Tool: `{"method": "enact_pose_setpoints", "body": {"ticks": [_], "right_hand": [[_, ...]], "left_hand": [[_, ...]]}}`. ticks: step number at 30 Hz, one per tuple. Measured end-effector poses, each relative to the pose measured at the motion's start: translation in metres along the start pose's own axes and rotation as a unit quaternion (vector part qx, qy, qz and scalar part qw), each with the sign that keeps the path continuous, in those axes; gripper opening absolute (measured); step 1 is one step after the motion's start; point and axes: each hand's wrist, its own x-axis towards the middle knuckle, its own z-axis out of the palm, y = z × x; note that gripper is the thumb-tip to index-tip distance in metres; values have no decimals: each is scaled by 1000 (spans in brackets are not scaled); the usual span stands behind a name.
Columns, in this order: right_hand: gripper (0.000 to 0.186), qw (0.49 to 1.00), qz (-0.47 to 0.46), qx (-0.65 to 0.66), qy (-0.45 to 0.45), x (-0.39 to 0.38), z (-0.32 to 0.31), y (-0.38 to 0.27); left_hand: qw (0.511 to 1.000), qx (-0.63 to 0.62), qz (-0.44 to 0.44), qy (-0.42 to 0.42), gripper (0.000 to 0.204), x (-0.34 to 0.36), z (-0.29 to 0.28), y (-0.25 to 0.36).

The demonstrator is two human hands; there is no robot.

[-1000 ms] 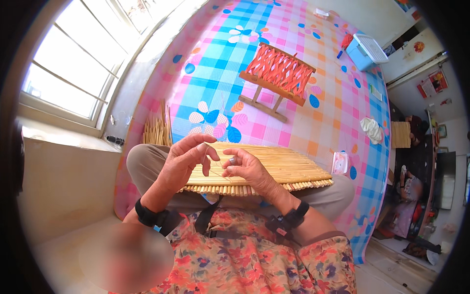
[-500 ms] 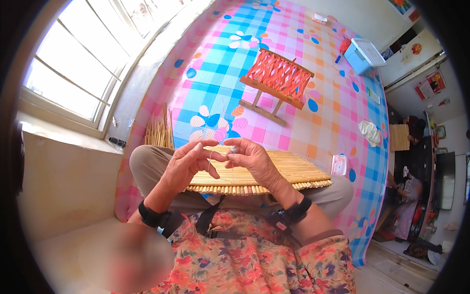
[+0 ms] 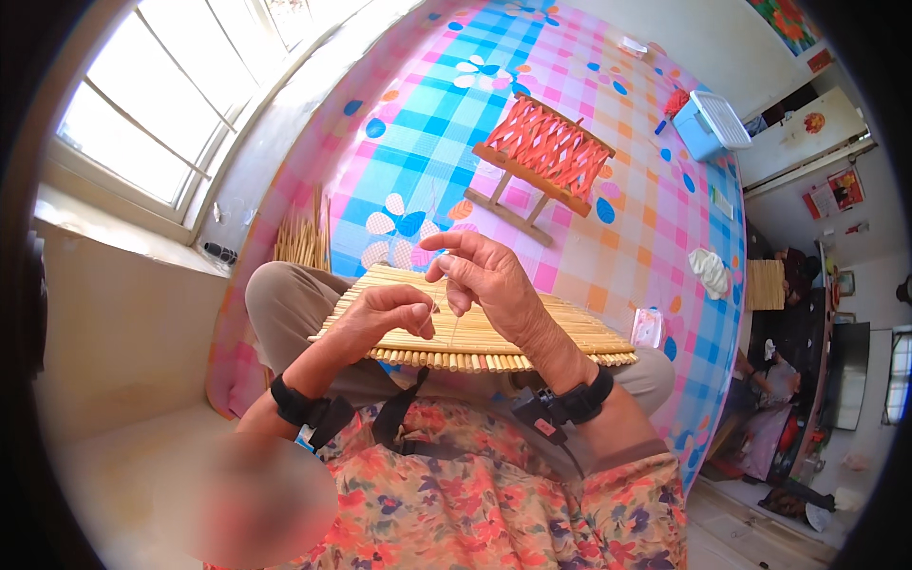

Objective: The person weaves a bamboo mat by hand, threading a white string through parallel bamboo strips to secure them. They repeatedly adjust the alignment of the strips and pull the string tight to maintain tension.

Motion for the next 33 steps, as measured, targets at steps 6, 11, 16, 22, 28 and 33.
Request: {"method": "enact_pose_setpoints", "body": {"ticks": [6,11,16,22,28,33], "right_hand": [[30,998,-25,47,39,0,3,-2],[30,993,-82,76,40,-3,0,-3],[29,999,-22,25,41,-2,-6,-10],[25,992,-27,-35,121,4,-14,-7],[28,991,-58,8,118,8,-8,-2],[27,993,-68,-16,90,9,-9,-5]], "left_hand": [[997,68,14,-38,35,1,2,-15],[997,80,-17,-1,27,-1,4,-29],[992,116,-27,-27,26,2,-8,-49],[988,144,-45,-30,28,4,0,-46],[988,156,-6,-16,25,14,8,-41],[981,180,-65,-15,19,26,16,-35]]}}
